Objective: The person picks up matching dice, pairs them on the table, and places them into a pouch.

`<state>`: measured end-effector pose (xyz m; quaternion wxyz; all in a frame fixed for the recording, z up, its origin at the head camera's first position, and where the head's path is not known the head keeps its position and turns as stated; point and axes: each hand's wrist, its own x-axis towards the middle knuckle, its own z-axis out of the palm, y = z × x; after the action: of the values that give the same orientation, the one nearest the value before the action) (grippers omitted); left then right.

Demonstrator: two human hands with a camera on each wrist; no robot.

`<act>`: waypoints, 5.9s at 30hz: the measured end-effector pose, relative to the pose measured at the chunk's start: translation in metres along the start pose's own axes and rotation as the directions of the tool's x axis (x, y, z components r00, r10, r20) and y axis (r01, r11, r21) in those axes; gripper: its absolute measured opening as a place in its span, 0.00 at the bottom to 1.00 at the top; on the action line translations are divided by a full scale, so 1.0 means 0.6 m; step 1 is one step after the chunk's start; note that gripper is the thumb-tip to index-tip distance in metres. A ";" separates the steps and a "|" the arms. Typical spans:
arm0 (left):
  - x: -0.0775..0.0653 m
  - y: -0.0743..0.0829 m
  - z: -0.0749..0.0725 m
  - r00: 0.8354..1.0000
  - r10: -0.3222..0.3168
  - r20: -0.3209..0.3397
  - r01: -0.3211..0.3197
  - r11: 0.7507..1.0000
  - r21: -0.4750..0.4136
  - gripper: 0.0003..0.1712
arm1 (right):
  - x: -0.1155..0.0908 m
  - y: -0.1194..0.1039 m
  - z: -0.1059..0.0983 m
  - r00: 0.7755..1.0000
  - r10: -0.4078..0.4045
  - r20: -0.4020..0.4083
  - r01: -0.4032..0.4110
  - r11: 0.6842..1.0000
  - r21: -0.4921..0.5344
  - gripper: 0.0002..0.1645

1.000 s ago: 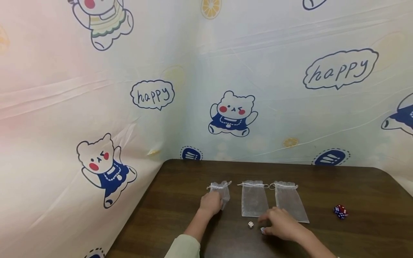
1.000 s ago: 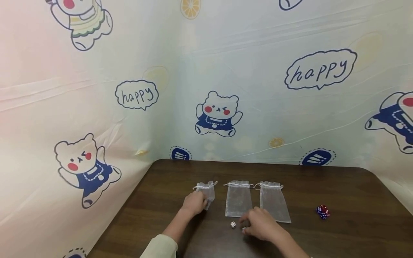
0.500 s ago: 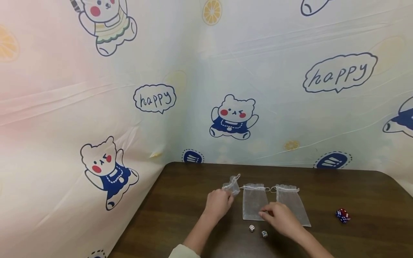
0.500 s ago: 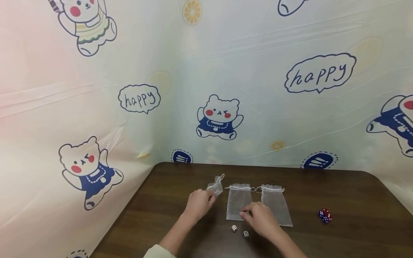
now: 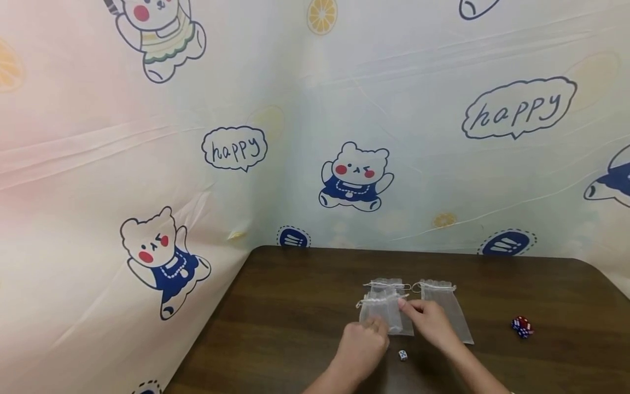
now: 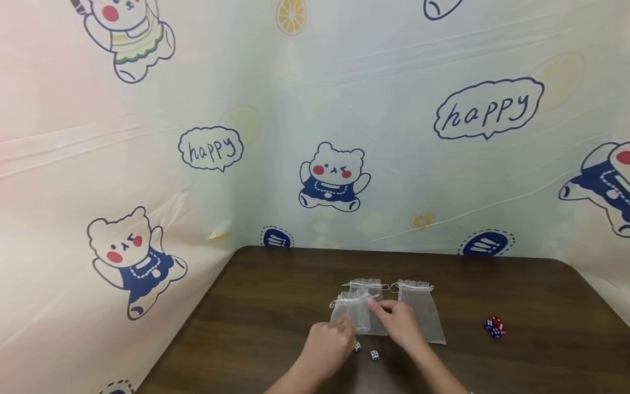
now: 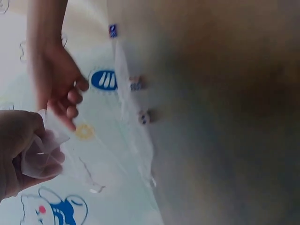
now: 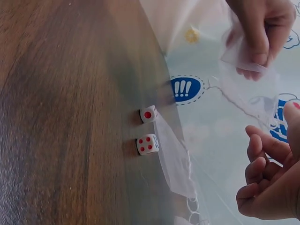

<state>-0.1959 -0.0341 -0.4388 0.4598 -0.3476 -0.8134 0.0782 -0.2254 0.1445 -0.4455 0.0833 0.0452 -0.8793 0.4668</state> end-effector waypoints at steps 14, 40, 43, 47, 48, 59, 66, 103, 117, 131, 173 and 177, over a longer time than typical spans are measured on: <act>-0.025 0.033 0.000 0.995 0.072 0.075 -0.076 0.995 0.064 0.14 | 0.001 -0.003 0.001 0.997 0.043 0.058 -0.048 0.994 0.097 0.09; 0.016 -0.057 -0.019 0.967 -0.237 -0.096 0.208 0.947 -0.247 0.16 | -0.006 -0.019 -0.009 0.967 -0.039 -0.254 0.107 0.959 0.261 0.10; 0.028 -0.064 -0.022 0.941 -0.329 -0.083 0.279 0.889 -0.364 0.10 | -0.010 -0.018 -0.006 0.937 -0.166 -0.308 0.244 0.941 0.233 0.05; 0.041 -0.070 -0.025 0.888 -0.460 0.003 0.388 0.743 -0.545 0.06 | -0.011 -0.016 -0.001 0.854 -0.384 -0.350 0.462 0.870 0.172 0.09; 0.043 -0.071 -0.025 0.876 -0.482 0.030 0.409 0.706 -0.578 0.06 | -0.012 -0.017 0.000 0.834 -0.428 -0.349 0.504 0.848 0.165 0.11; 0.036 -0.085 -0.029 0.860 -0.347 0.374 0.504 0.691 -0.517 0.08 | -0.033 -0.060 -0.005 0.729 -0.589 -0.348 0.665 0.731 0.155 0.19; 0.033 -0.085 -0.029 0.842 -0.251 0.477 0.515 0.636 -0.575 0.04 | -0.018 -0.015 0.013 0.777 -0.510 -0.369 0.602 0.774 0.196 0.18; 0.028 -0.093 -0.032 0.860 -0.442 0.254 0.507 0.686 -0.522 0.07 | -0.030 0.042 0.024 0.945 -0.067 0.320 0.191 0.909 -0.371 0.09; 0.026 -0.090 -0.034 0.861 -0.430 0.271 0.507 0.682 -0.527 0.06 | -0.013 0.023 -0.012 0.991 -0.080 0.111 0.121 0.893 -0.433 0.04; 0.024 -0.087 -0.033 0.851 -0.416 0.320 0.525 0.674 -0.520 0.05 | 0.003 -0.038 -0.039 0.690 -0.574 -0.441 0.463 0.818 -0.341 0.14; 0.024 -0.097 -0.036 0.790 -0.532 0.306 0.608 0.614 -0.502 0.06 | -0.002 -0.003 0.021 0.810 -0.550 -0.205 0.486 0.824 -0.291 0.15; 0.023 -0.100 -0.037 0.785 -0.546 0.293 0.613 0.614 -0.498 0.05 | -0.002 0.018 0.039 0.838 -0.521 -0.160 0.469 0.839 -0.275 0.15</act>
<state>-0.2122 -0.0742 -0.3902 0.2882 -0.1813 -0.8906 -0.3014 -0.2281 0.1311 -0.4674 0.3067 0.2086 -0.8685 0.3287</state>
